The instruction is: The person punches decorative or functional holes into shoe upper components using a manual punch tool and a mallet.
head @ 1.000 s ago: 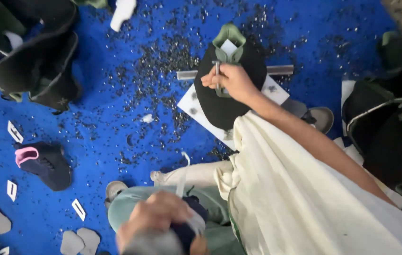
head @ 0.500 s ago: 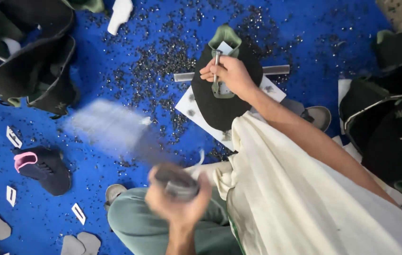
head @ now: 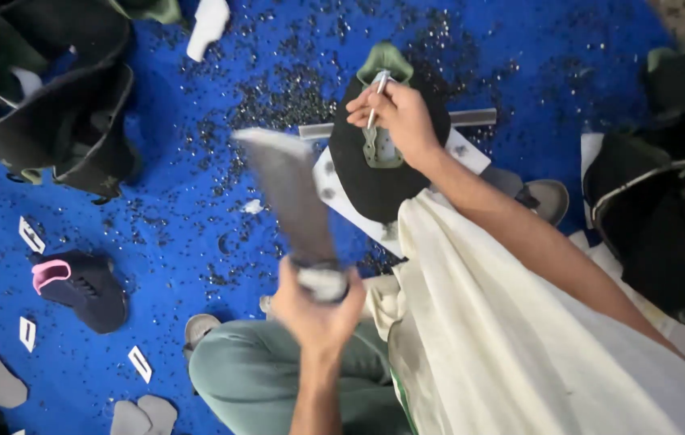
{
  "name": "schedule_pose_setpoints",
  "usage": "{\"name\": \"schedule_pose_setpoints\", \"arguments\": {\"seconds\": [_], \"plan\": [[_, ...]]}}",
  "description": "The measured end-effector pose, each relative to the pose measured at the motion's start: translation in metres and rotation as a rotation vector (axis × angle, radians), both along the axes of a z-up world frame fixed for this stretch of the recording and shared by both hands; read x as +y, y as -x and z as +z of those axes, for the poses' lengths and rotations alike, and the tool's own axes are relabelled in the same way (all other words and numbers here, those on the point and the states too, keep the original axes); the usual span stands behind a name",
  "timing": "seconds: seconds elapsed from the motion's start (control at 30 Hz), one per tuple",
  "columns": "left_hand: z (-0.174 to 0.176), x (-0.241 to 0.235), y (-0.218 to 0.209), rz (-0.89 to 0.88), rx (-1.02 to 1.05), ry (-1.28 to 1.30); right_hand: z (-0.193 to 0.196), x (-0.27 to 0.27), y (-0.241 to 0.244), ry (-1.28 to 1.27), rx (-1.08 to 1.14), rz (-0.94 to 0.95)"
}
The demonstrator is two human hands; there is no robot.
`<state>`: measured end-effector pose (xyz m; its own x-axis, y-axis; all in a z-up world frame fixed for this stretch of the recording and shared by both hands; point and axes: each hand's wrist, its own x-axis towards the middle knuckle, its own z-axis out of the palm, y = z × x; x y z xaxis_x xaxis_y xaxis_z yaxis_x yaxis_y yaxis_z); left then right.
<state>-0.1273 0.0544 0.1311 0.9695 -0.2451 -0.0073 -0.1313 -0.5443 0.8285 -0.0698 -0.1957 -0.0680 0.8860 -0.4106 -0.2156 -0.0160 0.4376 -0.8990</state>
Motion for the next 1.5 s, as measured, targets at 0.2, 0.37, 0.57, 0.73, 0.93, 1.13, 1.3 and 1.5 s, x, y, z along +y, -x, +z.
{"name": "schedule_pose_setpoints", "arguments": {"seconds": [0.2,0.37,0.57,0.73,0.93,1.13,1.3,1.5], "plan": [[0.041,-0.012,-0.016,-0.144,-0.343,0.736,0.003,0.005,-0.003,0.369,0.012,-0.01],[-0.087,-0.007,-0.01,-0.112,-0.022,0.082,0.02,0.019,0.011,0.766,-0.093,-0.002],[-0.002,-0.003,-0.007,0.02,0.043,0.023,0.002,-0.017,-0.016,0.194,0.056,-0.054],[0.065,-0.018,-0.025,-0.202,-0.444,-0.134,-0.009,-0.013,-0.017,0.149,0.041,-0.057],[-0.09,-0.023,-0.029,-0.177,-0.037,0.077,0.009,-0.004,0.002,0.878,-0.138,-0.018],[-0.023,-0.006,-0.015,-0.037,0.082,-0.03,0.002,-0.035,-0.03,0.17,0.011,-0.066],[0.082,0.004,-0.024,-0.278,-0.264,0.078,0.004,-0.035,-0.034,0.353,0.067,-0.01],[0.023,-0.023,-0.036,-0.294,-0.219,0.168,0.017,-0.015,-0.013,0.798,-0.217,-0.083]]}}
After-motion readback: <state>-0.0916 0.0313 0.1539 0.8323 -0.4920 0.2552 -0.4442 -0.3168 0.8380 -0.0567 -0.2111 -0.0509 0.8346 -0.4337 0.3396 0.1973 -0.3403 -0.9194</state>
